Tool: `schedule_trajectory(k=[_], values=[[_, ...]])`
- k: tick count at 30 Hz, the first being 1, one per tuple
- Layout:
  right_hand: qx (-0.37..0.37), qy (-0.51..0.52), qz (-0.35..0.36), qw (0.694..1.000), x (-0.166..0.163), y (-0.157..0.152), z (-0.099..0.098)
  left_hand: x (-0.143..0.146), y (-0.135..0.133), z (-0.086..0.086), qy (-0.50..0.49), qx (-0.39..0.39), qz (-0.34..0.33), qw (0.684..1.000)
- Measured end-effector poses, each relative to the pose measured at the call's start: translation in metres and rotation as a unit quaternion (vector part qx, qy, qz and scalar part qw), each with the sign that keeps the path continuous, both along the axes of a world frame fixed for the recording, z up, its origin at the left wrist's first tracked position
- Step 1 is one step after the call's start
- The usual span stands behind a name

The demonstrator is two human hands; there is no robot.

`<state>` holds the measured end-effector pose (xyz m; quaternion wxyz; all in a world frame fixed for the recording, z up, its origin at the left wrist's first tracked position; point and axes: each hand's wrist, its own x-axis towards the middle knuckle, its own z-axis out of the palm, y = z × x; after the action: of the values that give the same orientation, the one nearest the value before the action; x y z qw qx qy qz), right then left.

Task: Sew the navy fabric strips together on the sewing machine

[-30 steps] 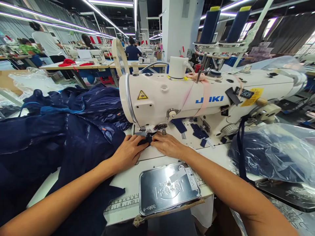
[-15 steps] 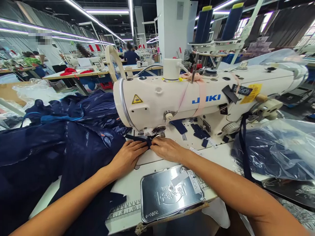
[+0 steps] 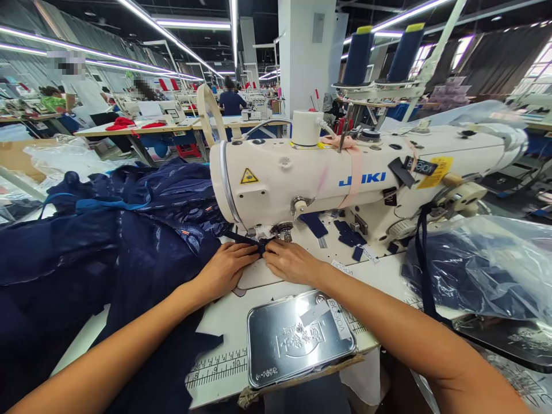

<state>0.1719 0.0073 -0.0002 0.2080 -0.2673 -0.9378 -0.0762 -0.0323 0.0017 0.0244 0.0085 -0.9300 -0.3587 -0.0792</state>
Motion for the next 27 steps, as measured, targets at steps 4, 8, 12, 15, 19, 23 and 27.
schedule_trajectory(k=[4, 8, 12, 15, 19, 23, 27], values=[[0.006, 0.011, -0.012, 1.0, 0.002, 0.003, -0.004, -0.001, 0.006, 0.001, -0.004, 0.002, -0.004, 1.0], [-0.009, 0.024, -0.013, 1.0, 0.007, 0.006, -0.005, -0.003, 0.014, 0.002, -0.006, -0.003, -0.005, 1.0], [-0.045, 0.041, -0.026, 0.998, 0.009, 0.01, -0.003, -0.003, 0.023, 0.0, -0.003, -0.007, -0.003, 1.0], [-0.085, 0.064, -0.085, 0.991, 0.004, 0.019, -0.004, -0.002, 0.028, -0.002, -0.003, 0.004, 0.002, 1.0], [-0.095, 0.059, -0.174, 0.978, -0.007, 0.037, -0.007, -0.001, 0.025, -0.006, -0.013, 0.05, 0.005, 0.999], [-0.079, 0.038, -0.176, 0.98, -0.008, 0.043, -0.009, 0.001, 0.012, -0.008, -0.009, 0.153, 0.035, 0.988], [-0.022, 0.003, -0.139, 0.99, 0.001, 0.035, -0.003, 0.002, 0.004, -0.007, 0.041, 0.2, 0.082, 0.975]])
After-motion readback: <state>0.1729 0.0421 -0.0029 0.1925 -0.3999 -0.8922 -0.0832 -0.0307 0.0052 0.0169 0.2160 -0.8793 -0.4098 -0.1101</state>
